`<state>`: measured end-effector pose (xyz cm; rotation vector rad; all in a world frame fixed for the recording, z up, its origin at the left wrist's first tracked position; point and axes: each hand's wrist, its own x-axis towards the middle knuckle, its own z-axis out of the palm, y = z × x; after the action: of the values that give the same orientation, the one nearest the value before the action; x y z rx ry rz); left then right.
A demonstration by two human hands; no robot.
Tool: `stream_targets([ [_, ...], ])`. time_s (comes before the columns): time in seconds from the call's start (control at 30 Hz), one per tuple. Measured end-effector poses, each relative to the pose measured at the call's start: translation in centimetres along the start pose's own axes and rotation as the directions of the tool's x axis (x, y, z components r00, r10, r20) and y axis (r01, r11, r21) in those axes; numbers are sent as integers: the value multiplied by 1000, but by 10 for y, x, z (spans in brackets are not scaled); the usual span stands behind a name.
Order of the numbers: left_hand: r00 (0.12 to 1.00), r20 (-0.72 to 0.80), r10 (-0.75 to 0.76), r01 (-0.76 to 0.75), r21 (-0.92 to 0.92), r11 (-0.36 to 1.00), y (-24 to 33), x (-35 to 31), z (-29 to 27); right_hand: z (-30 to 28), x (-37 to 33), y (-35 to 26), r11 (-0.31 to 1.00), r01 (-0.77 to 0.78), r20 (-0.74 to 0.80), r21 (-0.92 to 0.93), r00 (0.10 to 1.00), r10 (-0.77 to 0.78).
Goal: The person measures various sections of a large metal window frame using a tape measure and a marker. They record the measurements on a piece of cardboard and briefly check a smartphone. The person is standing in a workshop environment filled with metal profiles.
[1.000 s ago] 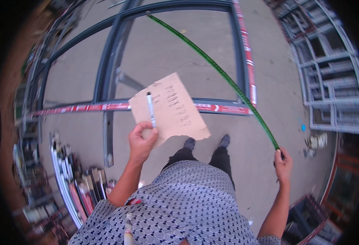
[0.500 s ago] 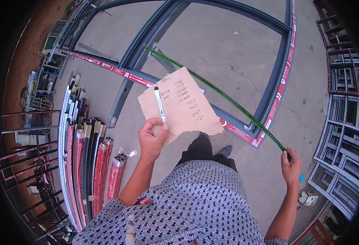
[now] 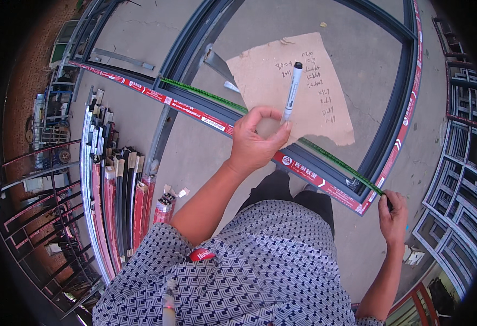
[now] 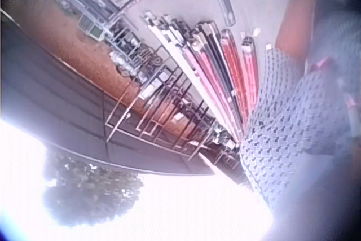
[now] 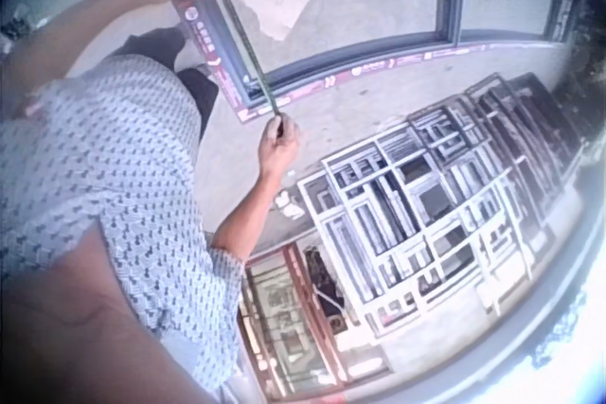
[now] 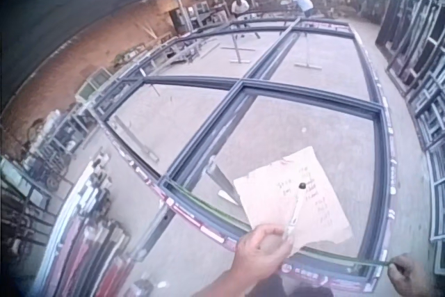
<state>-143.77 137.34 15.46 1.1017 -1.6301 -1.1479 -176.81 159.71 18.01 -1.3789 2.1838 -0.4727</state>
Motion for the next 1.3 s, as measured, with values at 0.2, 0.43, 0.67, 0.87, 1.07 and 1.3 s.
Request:
stream_targets([
  [0.2,977,-20,213,-202,242,949,-20,15,-7,2,6,-13,997,58,13,-46,998,-57],
  [0.43,971,-14,241,-220,360,907,-29,17,-4,-2,7,-12,996,70,5,-62,998,-70],
  [0.67,962,-1,272,-247,420,873,-29,22,-1,-1,7,-14,998,34,35,-54,999,-32],
  [0.87,966,14,259,-242,405,881,-30,25,0,-3,6,-17,999,34,35,-34,999,-32],
  [1.07,965,38,261,-253,412,875,-27,27,3,-4,-2,-14,999,31,20,-12,999,-30],
  [1.3,964,60,258,-260,408,875,-30,26,-4,3,-2,-20,999,24,15,-43,1000,-24],
])
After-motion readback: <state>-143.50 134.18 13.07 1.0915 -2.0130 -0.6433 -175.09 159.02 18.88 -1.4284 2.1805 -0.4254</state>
